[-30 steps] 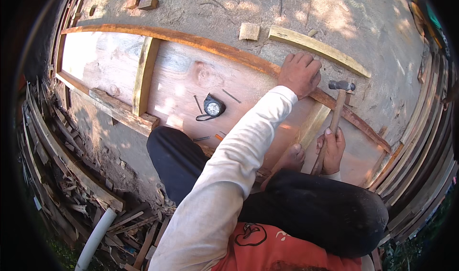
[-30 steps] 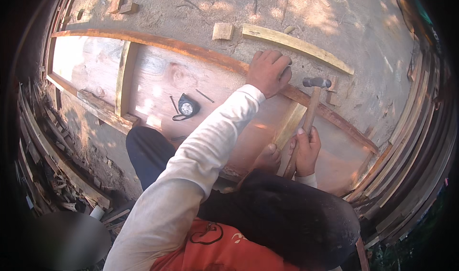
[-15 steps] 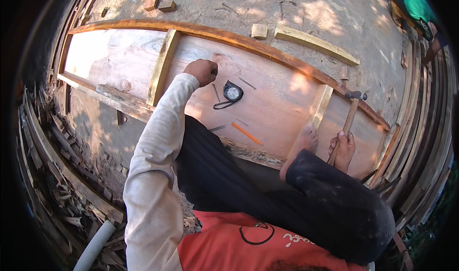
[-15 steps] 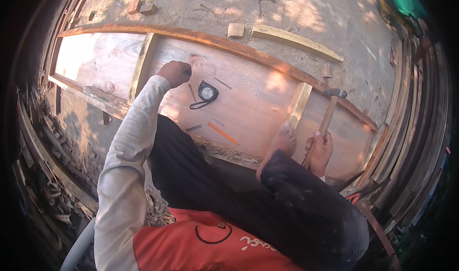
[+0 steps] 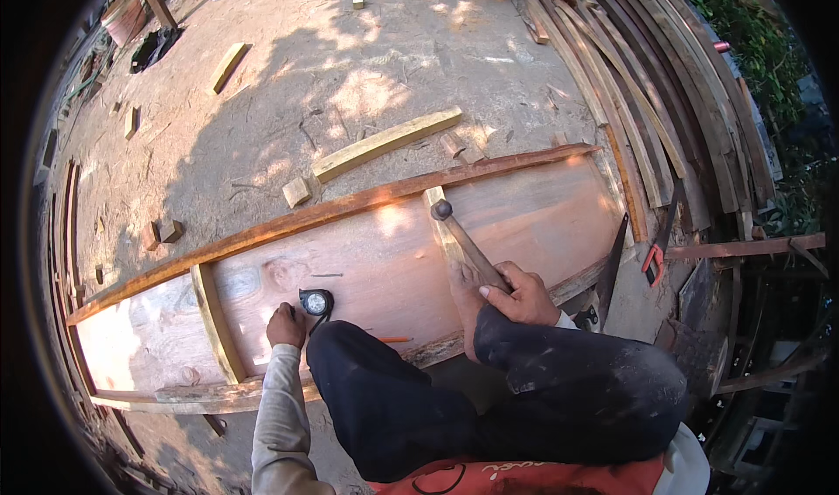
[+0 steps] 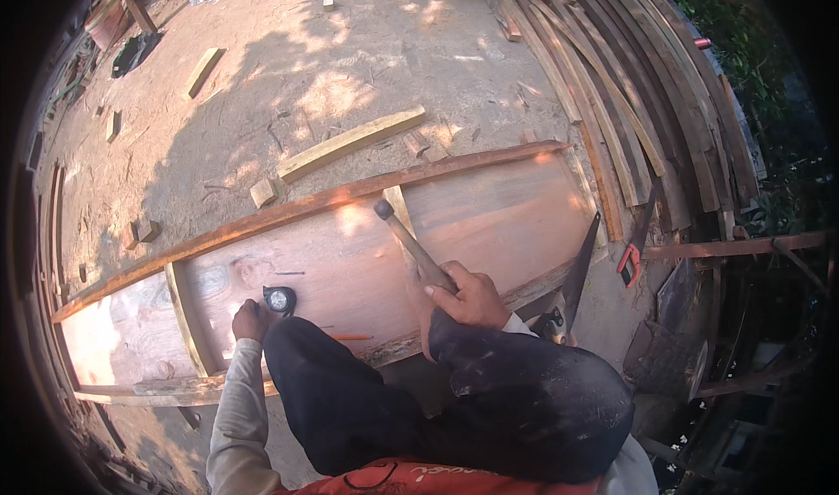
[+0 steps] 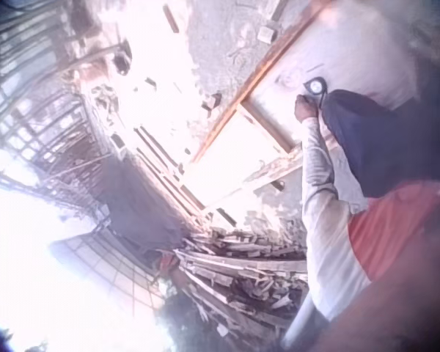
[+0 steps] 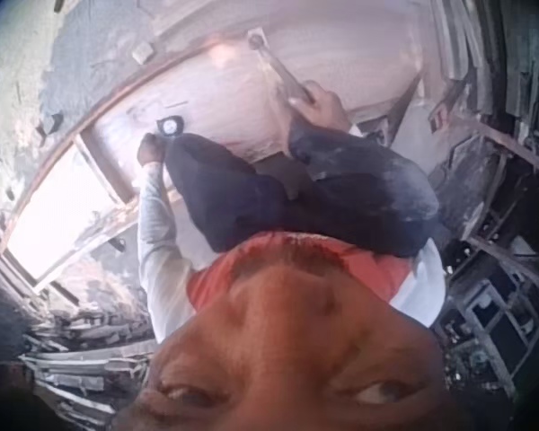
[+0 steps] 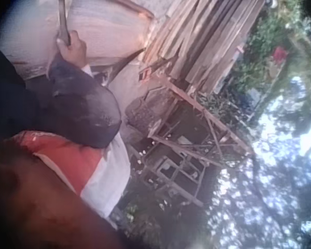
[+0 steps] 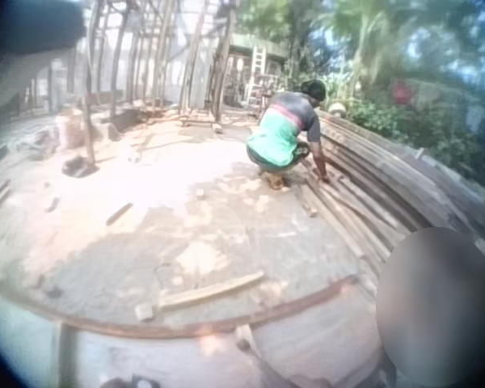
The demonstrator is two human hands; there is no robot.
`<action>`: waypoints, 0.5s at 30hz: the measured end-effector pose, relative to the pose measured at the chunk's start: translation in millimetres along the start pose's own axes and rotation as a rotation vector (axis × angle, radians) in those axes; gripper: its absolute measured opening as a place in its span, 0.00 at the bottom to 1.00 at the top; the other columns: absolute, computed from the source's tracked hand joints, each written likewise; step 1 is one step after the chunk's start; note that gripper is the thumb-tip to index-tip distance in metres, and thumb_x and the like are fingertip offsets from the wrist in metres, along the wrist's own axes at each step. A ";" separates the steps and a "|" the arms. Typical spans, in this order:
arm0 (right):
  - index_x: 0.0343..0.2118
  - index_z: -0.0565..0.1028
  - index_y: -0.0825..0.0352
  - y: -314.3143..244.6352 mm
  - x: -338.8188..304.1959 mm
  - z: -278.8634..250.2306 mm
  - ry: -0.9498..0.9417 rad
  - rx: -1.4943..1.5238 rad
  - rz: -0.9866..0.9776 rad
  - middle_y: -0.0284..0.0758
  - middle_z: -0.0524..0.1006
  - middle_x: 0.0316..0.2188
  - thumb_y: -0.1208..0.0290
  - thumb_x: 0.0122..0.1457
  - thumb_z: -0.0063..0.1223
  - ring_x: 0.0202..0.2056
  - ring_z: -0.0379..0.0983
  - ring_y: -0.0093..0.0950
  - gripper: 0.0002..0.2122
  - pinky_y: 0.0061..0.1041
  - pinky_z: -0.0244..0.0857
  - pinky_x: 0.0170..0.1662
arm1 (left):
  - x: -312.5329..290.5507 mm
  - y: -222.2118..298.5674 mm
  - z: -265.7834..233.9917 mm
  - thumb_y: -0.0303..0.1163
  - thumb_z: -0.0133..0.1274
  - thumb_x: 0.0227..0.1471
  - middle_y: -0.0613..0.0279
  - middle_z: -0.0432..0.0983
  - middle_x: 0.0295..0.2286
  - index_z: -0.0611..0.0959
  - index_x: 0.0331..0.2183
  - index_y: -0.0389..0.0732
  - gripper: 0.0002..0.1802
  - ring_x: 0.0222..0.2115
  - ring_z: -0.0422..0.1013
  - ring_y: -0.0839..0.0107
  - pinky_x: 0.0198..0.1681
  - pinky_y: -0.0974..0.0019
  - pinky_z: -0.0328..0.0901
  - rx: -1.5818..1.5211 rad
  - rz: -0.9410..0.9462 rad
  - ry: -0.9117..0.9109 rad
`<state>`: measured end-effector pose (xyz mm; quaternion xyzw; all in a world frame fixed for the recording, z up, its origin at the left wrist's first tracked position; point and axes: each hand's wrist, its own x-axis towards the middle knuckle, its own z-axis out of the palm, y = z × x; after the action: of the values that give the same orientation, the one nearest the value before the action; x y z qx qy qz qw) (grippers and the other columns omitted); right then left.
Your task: The person constructs a wooden frame by measuring wood with a tape measure, marking it with a pencil, sawing a plank, and hammering nails to join pieces together on a plywood base.
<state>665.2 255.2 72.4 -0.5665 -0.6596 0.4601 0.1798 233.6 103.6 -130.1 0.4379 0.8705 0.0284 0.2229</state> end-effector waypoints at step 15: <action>0.37 0.77 0.72 -8.2 -170.0 -75.9 0.454 -0.677 -0.382 0.41 0.78 0.23 0.66 0.52 0.65 0.25 0.79 0.38 0.16 0.34 0.71 0.29 | -120.5 -66.7 37.3 0.32 0.50 0.55 0.45 0.77 0.36 0.76 0.39 0.38 0.10 0.39 0.73 0.43 0.43 0.47 0.67 -0.107 0.346 -0.064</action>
<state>767.9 131.1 166.2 -0.5481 -0.8095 0.0413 0.2063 261.3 -36.2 -136.2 0.5694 0.7717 0.0989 0.2653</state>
